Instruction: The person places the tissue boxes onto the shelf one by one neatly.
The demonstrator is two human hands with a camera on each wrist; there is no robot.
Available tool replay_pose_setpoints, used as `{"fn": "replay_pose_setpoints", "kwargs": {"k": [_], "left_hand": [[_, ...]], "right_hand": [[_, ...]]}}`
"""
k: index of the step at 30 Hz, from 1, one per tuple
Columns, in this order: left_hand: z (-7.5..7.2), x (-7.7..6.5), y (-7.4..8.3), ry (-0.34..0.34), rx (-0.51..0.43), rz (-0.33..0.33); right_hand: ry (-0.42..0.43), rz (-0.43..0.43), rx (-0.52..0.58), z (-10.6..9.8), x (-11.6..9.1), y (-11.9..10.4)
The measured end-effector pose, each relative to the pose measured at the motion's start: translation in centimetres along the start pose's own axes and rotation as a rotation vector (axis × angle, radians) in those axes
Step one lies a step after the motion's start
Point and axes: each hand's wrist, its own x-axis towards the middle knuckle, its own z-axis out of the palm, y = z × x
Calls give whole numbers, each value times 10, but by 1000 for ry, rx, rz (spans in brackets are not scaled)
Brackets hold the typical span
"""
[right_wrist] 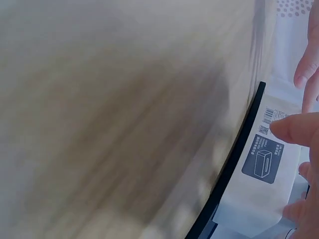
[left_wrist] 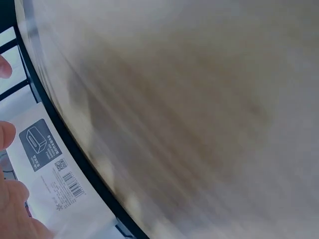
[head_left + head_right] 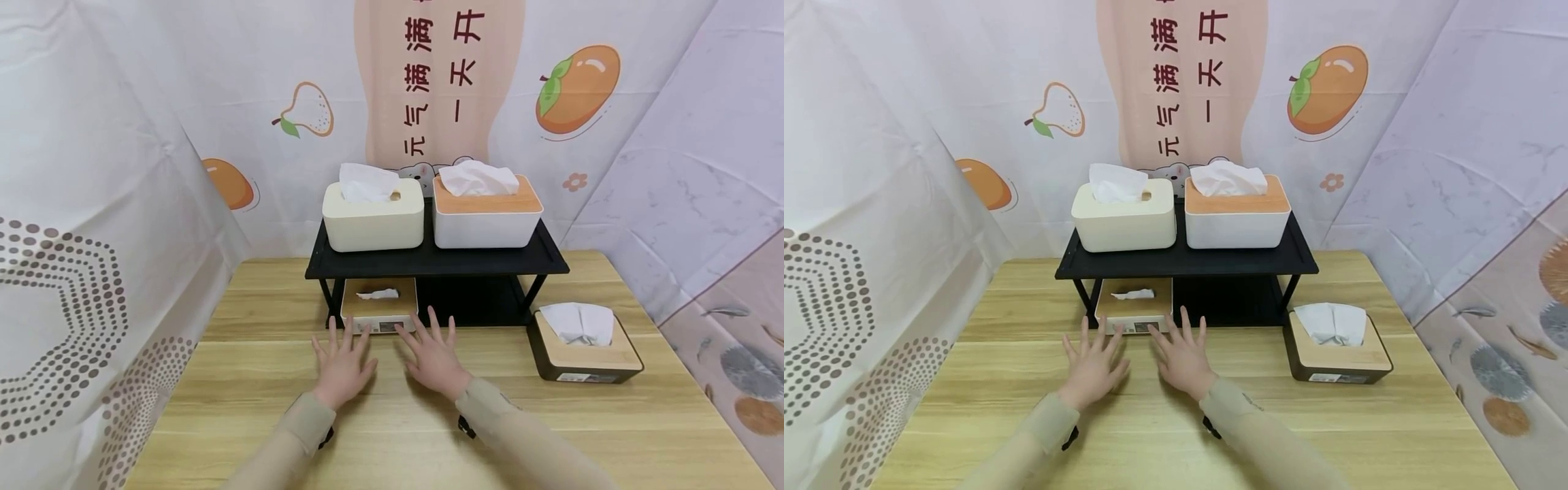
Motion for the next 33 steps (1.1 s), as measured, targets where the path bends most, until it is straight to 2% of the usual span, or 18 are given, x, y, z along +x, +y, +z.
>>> {"fn": "replay_pose_setpoints", "kwargs": {"k": [7,14,24,33], "left_hand": [[2,17,-5,-27,24,-38],[8,33,-9,-3,60,-54],[10,40,-10,-35,70,-87],[9,47,-11,-49,7,-97]], "right_hand": [[-57,34,1,0,15,-1],[-97,65,11,3,29,-1],[-139,101,33,5,36,-1],[-118,115,58,9,43,3]]}}
